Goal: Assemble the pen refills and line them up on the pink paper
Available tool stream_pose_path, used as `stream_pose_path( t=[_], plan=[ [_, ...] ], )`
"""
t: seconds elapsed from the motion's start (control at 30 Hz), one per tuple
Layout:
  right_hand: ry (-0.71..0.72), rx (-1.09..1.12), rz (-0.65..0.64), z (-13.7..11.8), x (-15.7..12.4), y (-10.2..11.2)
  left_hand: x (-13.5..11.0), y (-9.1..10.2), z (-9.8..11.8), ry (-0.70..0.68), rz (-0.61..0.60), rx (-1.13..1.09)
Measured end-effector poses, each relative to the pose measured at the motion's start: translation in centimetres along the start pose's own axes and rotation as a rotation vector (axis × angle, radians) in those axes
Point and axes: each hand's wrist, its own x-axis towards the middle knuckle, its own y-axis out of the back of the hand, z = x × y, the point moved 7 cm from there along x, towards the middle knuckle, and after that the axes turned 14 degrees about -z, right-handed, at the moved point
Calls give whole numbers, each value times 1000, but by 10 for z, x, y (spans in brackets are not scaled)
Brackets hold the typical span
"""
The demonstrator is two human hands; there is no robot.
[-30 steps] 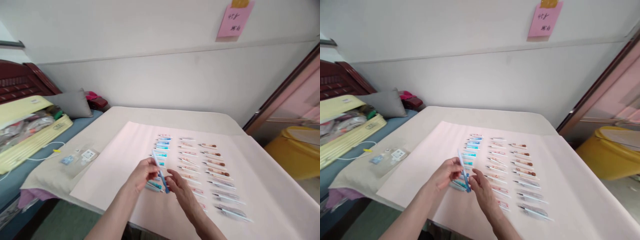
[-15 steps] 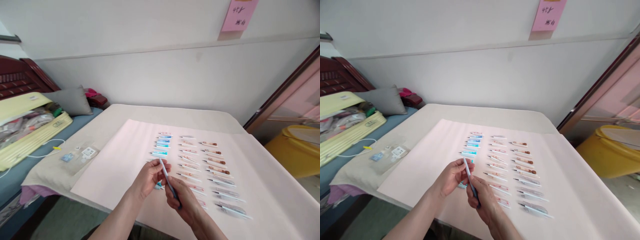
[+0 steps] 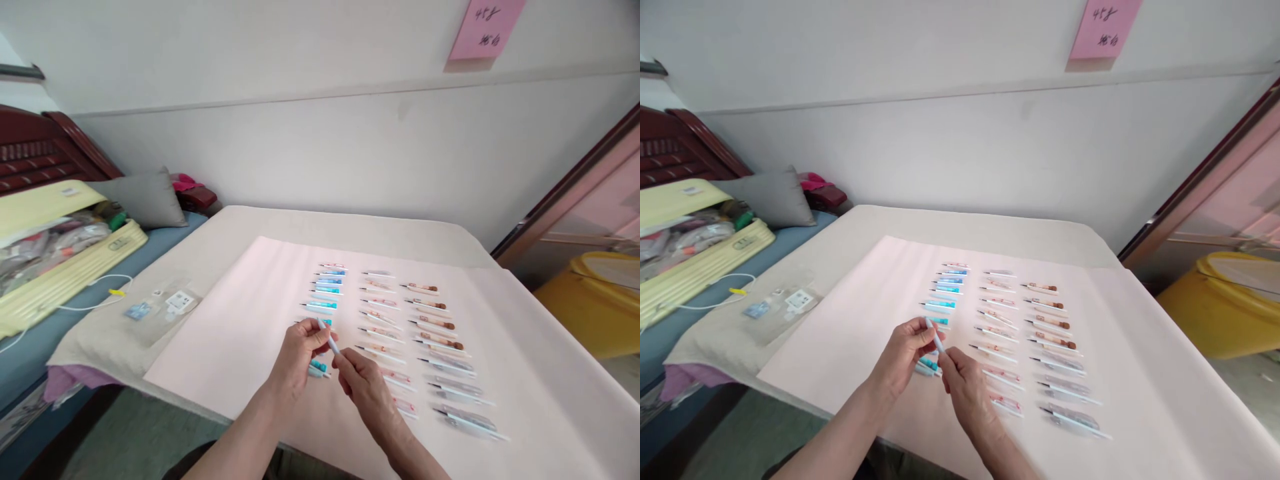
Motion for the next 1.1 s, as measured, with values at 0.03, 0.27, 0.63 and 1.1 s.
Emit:
stream_pose_path(
  t=[0.03, 0.27, 0.63, 1.1],
  plan=[
    [-21, 97, -61, 1, 0, -3, 0, -3, 0, 3, -30, -31],
    [-40, 263, -180, 4, -3, -11, -2, -13, 9, 9, -101, -6],
    [-64, 368, -234, 5, -3, -13, -2, -3, 8, -6, -17, 28],
    [-59, 132, -66, 6, 1, 2, -2, -12, 9, 21, -134, -143]
  ],
)
